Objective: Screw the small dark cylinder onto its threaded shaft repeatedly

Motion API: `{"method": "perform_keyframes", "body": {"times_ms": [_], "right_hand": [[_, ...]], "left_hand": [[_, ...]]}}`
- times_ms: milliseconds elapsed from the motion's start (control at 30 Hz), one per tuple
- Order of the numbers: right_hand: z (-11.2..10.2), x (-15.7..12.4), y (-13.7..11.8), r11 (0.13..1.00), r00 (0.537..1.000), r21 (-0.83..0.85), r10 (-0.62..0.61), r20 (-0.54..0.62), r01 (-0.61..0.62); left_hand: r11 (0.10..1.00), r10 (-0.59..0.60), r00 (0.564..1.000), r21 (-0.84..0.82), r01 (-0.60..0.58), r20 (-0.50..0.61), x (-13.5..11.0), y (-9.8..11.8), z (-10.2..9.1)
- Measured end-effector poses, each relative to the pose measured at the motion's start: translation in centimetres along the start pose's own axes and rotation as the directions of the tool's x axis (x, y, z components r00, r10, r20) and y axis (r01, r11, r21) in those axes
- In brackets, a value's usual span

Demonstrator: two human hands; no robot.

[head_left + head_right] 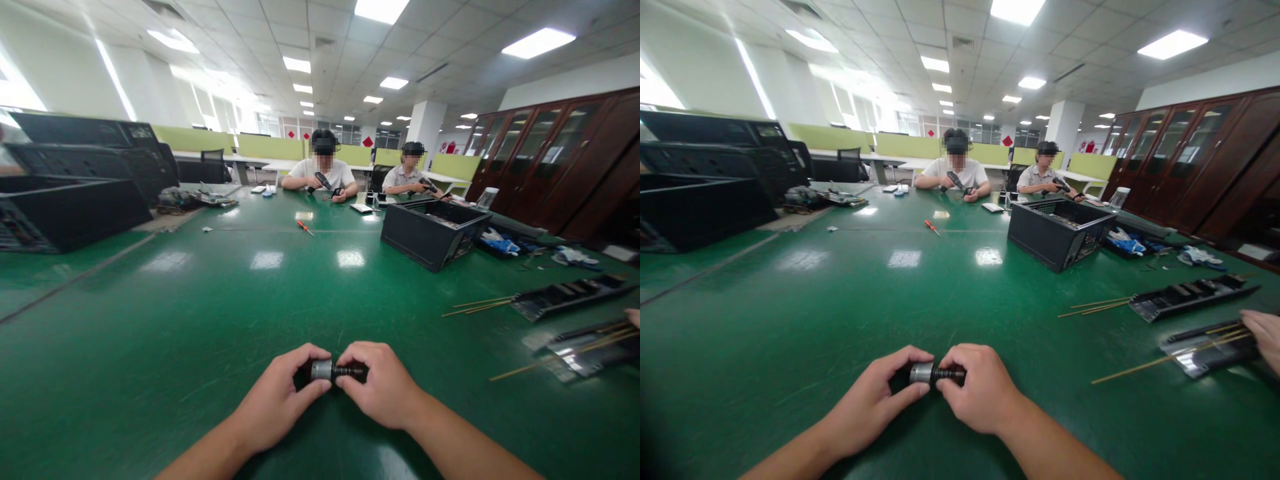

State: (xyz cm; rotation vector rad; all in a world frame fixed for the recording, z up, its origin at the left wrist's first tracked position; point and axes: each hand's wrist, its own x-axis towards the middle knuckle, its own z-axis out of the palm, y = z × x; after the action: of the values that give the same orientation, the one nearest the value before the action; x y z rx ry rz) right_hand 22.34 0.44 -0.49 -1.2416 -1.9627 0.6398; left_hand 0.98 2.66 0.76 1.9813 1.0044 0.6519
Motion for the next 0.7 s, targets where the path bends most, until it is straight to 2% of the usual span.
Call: {"method": "perform_keyframes", "body": {"times_ms": [700], "right_hand": [[0.15,-0.18,0.07,1.0,1.0,0.006,0.031,0.003,-0.031]], "left_hand": [[1.0,0.01,1.0,0.009,-0.01,-0.006,-0.02,-0.22,0.07]]}}
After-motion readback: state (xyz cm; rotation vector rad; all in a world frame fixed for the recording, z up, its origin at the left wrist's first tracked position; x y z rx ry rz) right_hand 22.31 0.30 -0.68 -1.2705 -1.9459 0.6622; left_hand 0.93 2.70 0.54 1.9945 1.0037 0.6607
